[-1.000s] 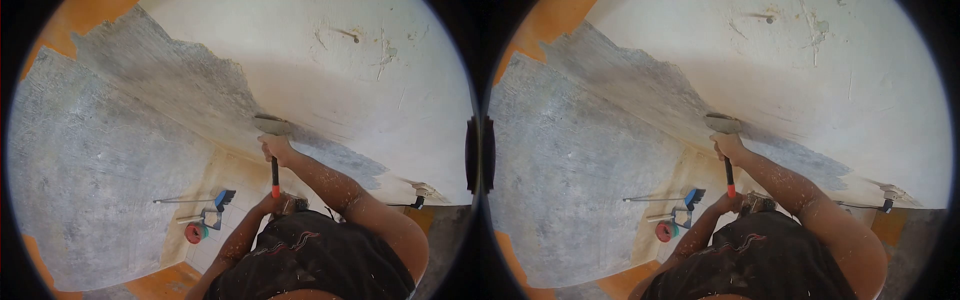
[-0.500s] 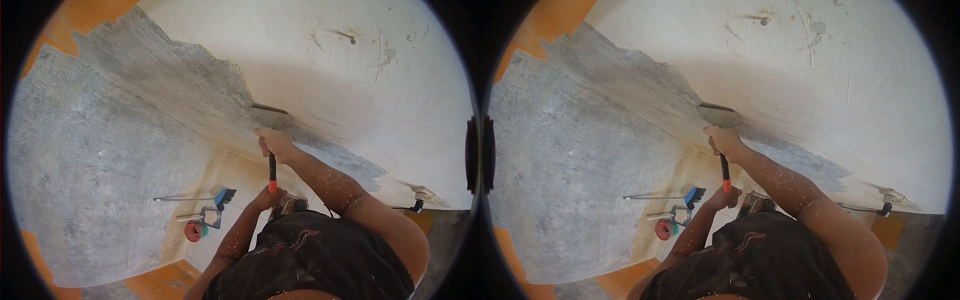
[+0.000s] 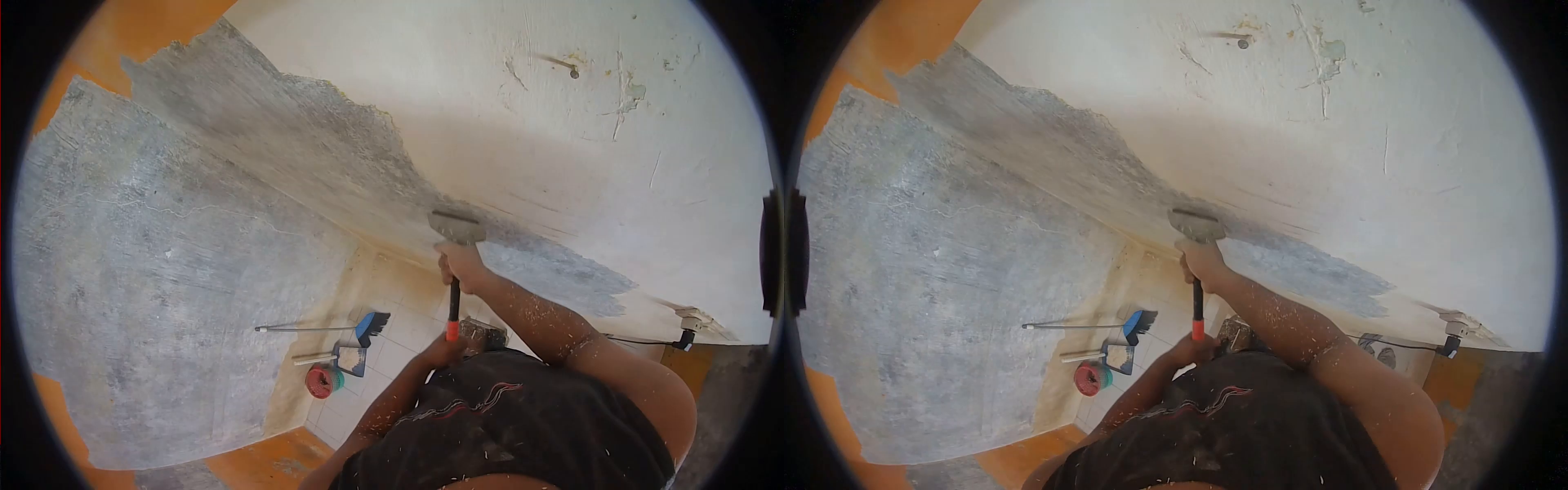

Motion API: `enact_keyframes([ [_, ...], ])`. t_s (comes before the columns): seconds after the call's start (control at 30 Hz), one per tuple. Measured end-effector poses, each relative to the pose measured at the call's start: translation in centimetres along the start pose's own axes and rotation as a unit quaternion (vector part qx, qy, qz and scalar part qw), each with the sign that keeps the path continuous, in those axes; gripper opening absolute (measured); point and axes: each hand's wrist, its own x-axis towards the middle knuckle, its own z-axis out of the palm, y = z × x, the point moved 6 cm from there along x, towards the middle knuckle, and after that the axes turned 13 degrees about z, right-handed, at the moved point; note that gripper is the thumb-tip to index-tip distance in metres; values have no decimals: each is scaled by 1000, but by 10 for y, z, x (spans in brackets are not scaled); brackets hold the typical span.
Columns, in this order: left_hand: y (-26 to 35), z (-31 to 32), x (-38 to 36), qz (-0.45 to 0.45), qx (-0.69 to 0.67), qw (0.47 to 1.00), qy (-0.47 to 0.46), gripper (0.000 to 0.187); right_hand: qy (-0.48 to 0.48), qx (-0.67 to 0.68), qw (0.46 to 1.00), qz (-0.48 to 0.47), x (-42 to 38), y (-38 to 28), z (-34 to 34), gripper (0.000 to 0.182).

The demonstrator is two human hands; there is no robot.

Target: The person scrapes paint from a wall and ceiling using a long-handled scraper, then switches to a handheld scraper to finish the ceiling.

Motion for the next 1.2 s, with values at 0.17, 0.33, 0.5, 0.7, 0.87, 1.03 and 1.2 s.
enact_keyframes([
  [0.17,28,0,9,42,-8,999,-9,25,-16,-10,999,-44,-10,-24,20,23],
  [0.33,55,-17,15,64,91,993,-27,34,-44,14,996,-76,-31,-49,39,25],
  [0.5,8,-4,6,17,55,998,-22,32,-9,15,1000,-18,-20,-3,13,24],
  [0.7,55,-7,14,51,50,996,-51,33,-71,1,997,-18,-28,-42,40,33],
  [0.87,9,-2,1,42,24,998,-47,25,21,13,1000,-10,-12,0,6,32],
  [1.03,25,-10,19,19,20,999,-26,23,0,25,1000,-2,-19,-27,19,31],
  [1.2,18,-17,24,24,16,995,-95,24,35,35,998,-34,-18,-27,16,27],
])
